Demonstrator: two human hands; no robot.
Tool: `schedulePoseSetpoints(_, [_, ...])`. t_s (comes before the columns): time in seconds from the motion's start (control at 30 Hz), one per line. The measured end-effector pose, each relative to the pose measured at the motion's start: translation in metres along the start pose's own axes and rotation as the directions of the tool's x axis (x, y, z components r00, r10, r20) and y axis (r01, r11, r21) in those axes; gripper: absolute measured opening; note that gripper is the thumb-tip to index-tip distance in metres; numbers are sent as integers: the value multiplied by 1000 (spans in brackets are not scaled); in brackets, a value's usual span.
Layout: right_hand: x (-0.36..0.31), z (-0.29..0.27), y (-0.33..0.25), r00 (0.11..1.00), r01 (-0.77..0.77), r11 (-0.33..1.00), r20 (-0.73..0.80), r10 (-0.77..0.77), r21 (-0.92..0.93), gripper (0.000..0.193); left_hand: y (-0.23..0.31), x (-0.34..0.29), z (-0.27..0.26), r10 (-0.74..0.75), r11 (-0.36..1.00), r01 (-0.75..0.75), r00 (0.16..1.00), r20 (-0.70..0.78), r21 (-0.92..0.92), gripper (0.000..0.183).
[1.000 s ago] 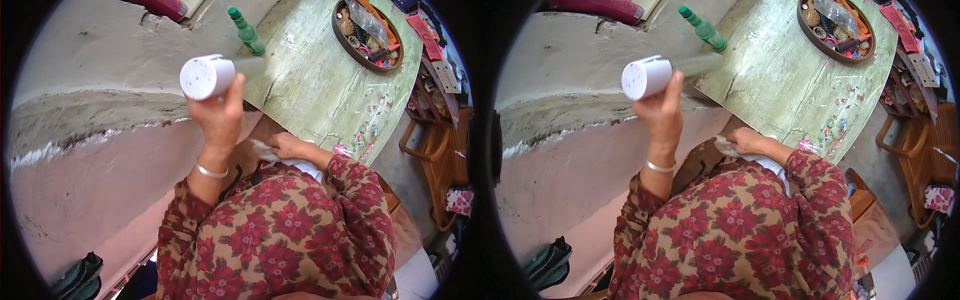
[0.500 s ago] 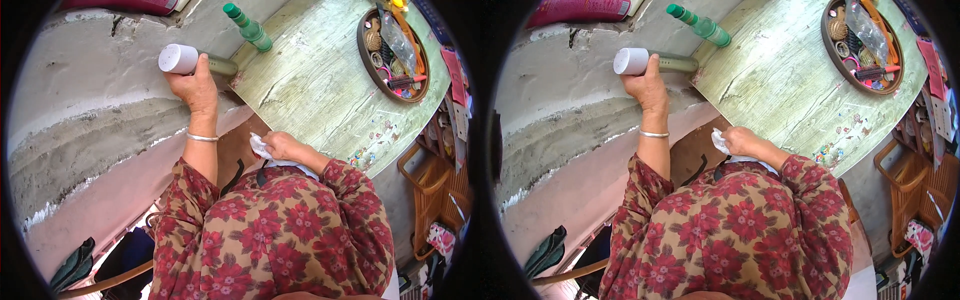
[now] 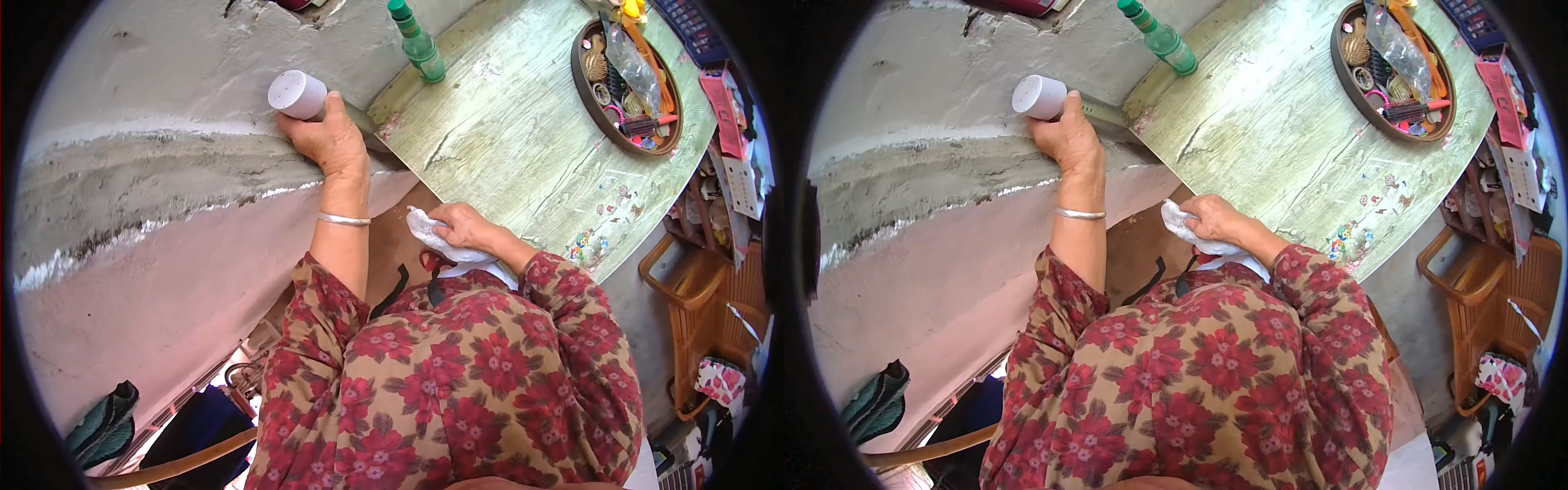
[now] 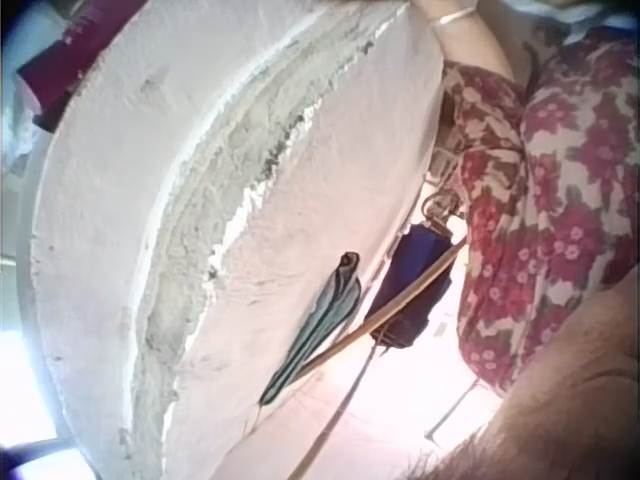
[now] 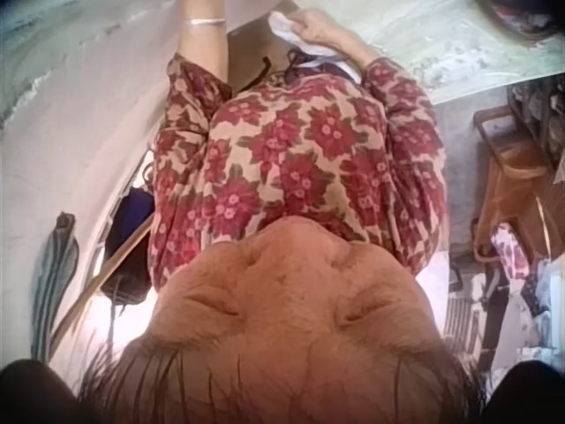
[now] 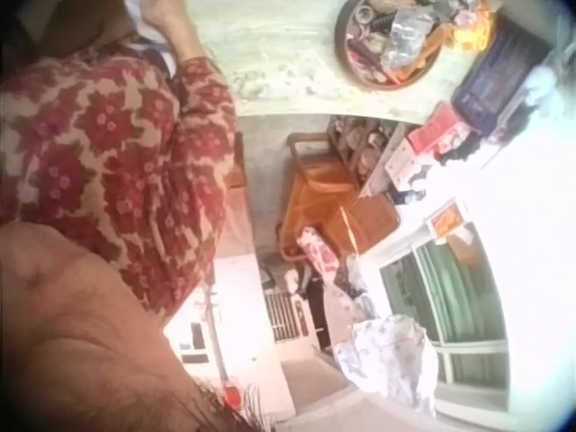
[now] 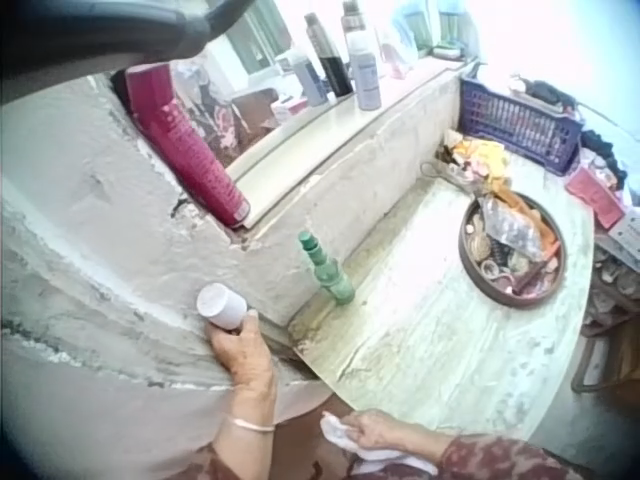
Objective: Wiping down a table surface and various toiletry bottles with a cloth near a mirror.
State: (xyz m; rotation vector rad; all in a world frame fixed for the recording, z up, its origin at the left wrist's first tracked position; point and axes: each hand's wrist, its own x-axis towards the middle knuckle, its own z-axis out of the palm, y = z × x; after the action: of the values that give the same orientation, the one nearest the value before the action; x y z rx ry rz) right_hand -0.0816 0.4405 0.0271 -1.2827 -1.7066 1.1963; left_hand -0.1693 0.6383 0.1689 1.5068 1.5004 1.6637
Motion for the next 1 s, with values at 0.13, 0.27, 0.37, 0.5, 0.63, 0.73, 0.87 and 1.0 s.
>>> schedulePoseSetpoints(0.13, [0,3,8,1000,-9,1000,-14,9,22,30,-5,-3,6,-76,997,76,997,-28,-3,41])
schedulePoseSetpoints(0.27, [2,1,11,998,3,1000,-63,-1,29,30,0,-4,8,-162,985,164,986,32,-48,38])
schedulePoseSetpoints(0.37, [1,0,6,995,30,999,-91,-26,39,30,5,-11,5,-367,914,375,927,77,-155,35])
schedulePoseSetpoints(0.5, [0,-4,3,997,-3,993,-70,11,118,31,9,-28,-4,-482,858,490,872,90,-153,31])
schedulePoseSetpoints(0.63, [-5,-16,-6,989,-128,920,-26,148,370,32,16,-52,-15,-635,719,680,726,263,-140,34])
schedulePoseSetpoints(0.73, [-5,-34,-22,976,-173,901,-55,212,398,32,31,-73,-28,-658,680,728,660,362,-90,44])
schedulePoseSetpoints(0.87, [-2,-23,-18,978,-170,917,-55,202,361,33,25,-100,-63,-608,718,696,641,468,-20,58])
schedulePoseSetpoints(1.0, [-4,-3,-33,983,-179,943,18,181,279,34,-15,-117,-115,-436,893,353,522,733,279,46])
